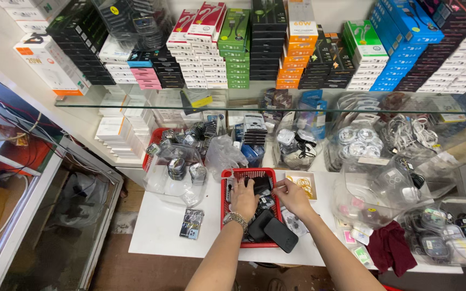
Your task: The person sorts through a red basket of small electronics and accessories on a counter, picking up items like phone cases and power banks, inspecting them, and placing them into stacks or back into the basket. The person also wipes some items with a cloth.
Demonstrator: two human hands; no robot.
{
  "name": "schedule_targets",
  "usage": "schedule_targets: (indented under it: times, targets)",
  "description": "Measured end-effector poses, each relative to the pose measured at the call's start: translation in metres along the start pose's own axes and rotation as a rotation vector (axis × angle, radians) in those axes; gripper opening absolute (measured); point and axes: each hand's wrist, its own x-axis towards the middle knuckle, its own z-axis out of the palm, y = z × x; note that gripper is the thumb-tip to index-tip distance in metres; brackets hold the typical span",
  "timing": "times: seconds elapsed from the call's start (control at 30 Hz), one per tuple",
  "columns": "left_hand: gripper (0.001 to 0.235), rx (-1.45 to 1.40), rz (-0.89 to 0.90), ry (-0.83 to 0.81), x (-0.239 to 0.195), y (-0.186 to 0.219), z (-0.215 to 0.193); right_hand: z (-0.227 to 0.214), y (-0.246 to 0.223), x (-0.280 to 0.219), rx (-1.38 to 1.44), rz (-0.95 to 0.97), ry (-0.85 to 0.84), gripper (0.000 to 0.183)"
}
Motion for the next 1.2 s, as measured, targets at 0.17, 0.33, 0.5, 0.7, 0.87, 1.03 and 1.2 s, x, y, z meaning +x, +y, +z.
schedule_targets:
  times: [0.17,0.33,0.5,0.7,0.87,1.03,1.2]
  targets:
    - [0.06,-0.059,-0.026,-0.123,0.006,-0.008,-0.004,0.008,-0.006,0.01,-0.007,-0.016,-0.031,0.034]
    - [0.053,-0.196,-0.029,-0.019,0.012,-0.031,0.007,0.012,-0.013,0.01,0.028,0.045,-0.093,0.033]
    - [0.035,-1.173,-0.111,-0.059,0.015,-0.051,-0.015,0.005,-0.04,-0.003,0.446,0.08,-0.174,0.041]
    - [0.039,-1.666,-0.021,-0.262,-0.018,-0.024,-0.059,-0.016,-0.078,-0.019,0.747,-0.025,-0.271,0.035]
    - [0.041,-1.726,-0.019,-0.266,-0.028,-0.01,-0.081,-0.03,-0.092,-0.027,0.759,-0.119,-0.281,0.031]
    - [0.04,-1.839,0.0,-0.292,-0.031,-0.009,-0.082,-0.036,-0.092,-0.032,0.806,-0.157,-0.29,0.031]
    - [0.05,-1.952,0.03,-0.282,-0.031,-0.011,-0.082,-0.052,-0.085,-0.037,1.183,-0.039,-0.28,0.033]
